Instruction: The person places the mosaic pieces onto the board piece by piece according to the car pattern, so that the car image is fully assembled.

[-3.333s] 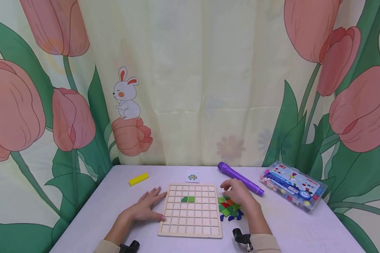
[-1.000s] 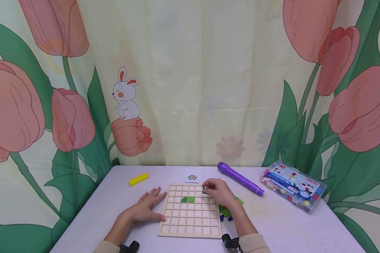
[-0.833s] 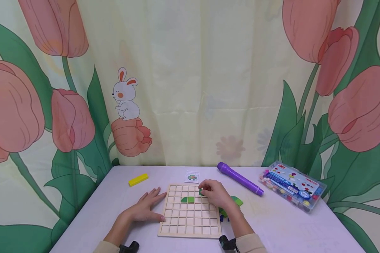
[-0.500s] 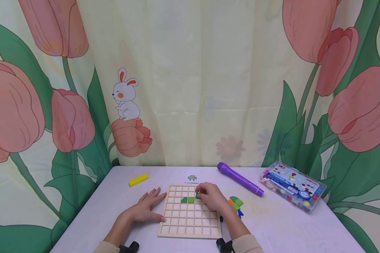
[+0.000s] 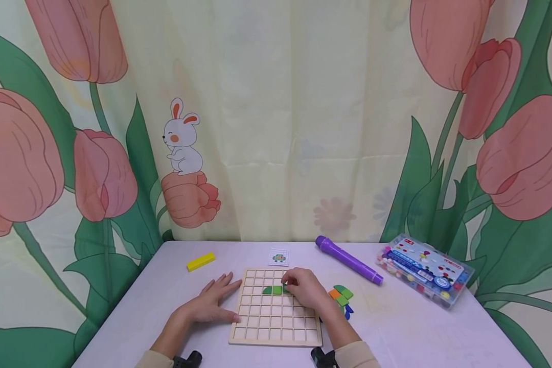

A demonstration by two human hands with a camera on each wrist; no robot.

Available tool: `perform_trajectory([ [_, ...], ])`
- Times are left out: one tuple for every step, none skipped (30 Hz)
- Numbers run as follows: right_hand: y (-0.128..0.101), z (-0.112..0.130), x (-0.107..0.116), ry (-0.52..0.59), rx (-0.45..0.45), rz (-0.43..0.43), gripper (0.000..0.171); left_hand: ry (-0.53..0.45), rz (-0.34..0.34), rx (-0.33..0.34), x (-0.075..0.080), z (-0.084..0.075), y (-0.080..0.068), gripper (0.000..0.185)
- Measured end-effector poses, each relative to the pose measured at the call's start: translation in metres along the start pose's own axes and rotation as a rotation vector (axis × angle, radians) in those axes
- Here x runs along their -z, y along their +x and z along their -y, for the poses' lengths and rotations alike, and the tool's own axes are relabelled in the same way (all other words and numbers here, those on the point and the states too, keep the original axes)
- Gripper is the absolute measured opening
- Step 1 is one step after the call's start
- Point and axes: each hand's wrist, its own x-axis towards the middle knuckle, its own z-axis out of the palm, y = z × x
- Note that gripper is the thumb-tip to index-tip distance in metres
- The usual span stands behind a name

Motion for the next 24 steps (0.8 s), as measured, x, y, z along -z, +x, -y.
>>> perform_trajectory([
  [0.0005, 0.0003, -0.0005, -0.005, 0.001, 0.003, 0.014, 0.002, -0.001, 0.002, 0.0003, -0.0001, -0.0001, 0.106],
  [0.0008, 0.0008, -0.0011, -0.01, -0.001, 0.007, 0.015, 0.002, -0.003, 0.003, 0.0004, -0.0001, -0.0003, 0.106],
  [0.001, 0.0015, -0.0015, -0.011, -0.005, 0.008, 0.015, 0.001, -0.004, 0.002, 0.0005, -0.0002, -0.0004, 0.106],
  [0.0011, 0.002, -0.0021, -0.016, -0.01, 0.008, 0.015, 0.001, -0.006, 0.002, 0.0005, -0.0001, -0.0004, 0.106],
  [0.0011, 0.0024, -0.0027, -0.024, -0.017, 0.007, 0.015, 0.002, -0.005, -0.001, 0.0005, -0.0002, -0.0005, 0.106],
  [0.001, 0.0031, -0.003, -0.027, -0.032, 0.009, 0.015, 0.004, -0.004, -0.001, 0.0004, -0.0001, -0.0006, 0.106],
  [0.0009, 0.0034, -0.0034, -0.032, -0.039, 0.007, 0.015, 0.005, -0.003, -0.004, 0.0003, -0.0003, -0.0007, 0.106],
  [0.0008, 0.0037, -0.0038, -0.037, -0.045, 0.005, 0.015, 0.003, -0.004, -0.007, 0.0003, -0.0008, -0.0011, 0.105],
  [0.0007, 0.0037, -0.004, -0.041, -0.049, 0.003, 0.015, 0.003, -0.004, -0.008, 0.0003, -0.0011, -0.0011, 0.105],
  [0.0005, 0.0037, -0.0039, -0.044, -0.052, 0.001, 0.015, 0.003, -0.003, -0.008, 0.0001, -0.0012, -0.0009, 0.105],
  [0.0003, 0.0038, -0.0037, -0.045, -0.056, 0.0, 0.015, 0.002, -0.002, -0.008, 0.0001, -0.0014, -0.0009, 0.105],
  [0.0002, 0.0036, -0.0035, -0.044, -0.055, 0.0, 0.015, 0.004, -0.003, -0.007, 0.0, -0.0015, -0.0008, 0.105],
  [0.0002, 0.0031, -0.0032, -0.044, -0.052, -0.002, 0.015, 0.003, -0.003, -0.005, -0.0002, -0.0013, -0.0006, 0.105],
  [0.0001, 0.0029, -0.0029, -0.043, -0.051, -0.002, 0.015, 0.002, -0.003, -0.004, -0.0003, -0.0009, -0.0005, 0.106],
  [0.0, 0.0026, -0.0027, -0.044, -0.05, -0.003, 0.015, 0.003, -0.003, -0.003, -0.0004, -0.0003, -0.0002, 0.106],
  [-0.0002, 0.0028, -0.0023, -0.043, -0.052, -0.001, 0.015, 0.004, -0.002, -0.002, -0.0006, 0.0002, -0.0001, 0.106],
  [-0.0002, 0.0026, -0.002, -0.043, -0.052, 0.0, 0.015, 0.005, -0.002, -0.003, -0.0007, 0.0006, 0.0, 0.106],
  [-0.0004, 0.0027, -0.0018, -0.043, -0.054, 0.002, 0.015, 0.007, -0.002, -0.004, -0.0008, 0.0009, 0.0003, 0.107],
  [-0.0006, 0.0032, -0.0015, -0.046, -0.06, 0.005, 0.015, 0.006, -0.001, -0.003, -0.001, 0.0015, 0.0005, 0.107],
  [-0.0006, 0.0035, -0.0014, -0.051, -0.072, 0.012, 0.016, 0.007, -0.001, -0.003, -0.001, 0.0018, 0.0006, 0.107],
  [-0.0007, 0.0041, -0.0013, -0.054, -0.081, 0.018, 0.017, 0.007, -0.001, -0.003, -0.0012, 0.0022, 0.0008, 0.107],
  [-0.0009, 0.0048, -0.0011, -0.057, -0.09, 0.024, 0.018, 0.007, 0.0, -0.002, -0.0012, 0.0024, 0.0009, 0.107],
  [-0.0008, 0.0052, -0.0011, -0.063, -0.097, 0.029, 0.02, 0.007, 0.0, -0.002, -0.0012, 0.0027, 0.001, 0.107],
  [-0.0009, 0.0058, -0.0013, -0.07, -0.108, 0.037, 0.022, 0.008, -0.001, -0.002, -0.0013, 0.0029, 0.001, 0.107],
])
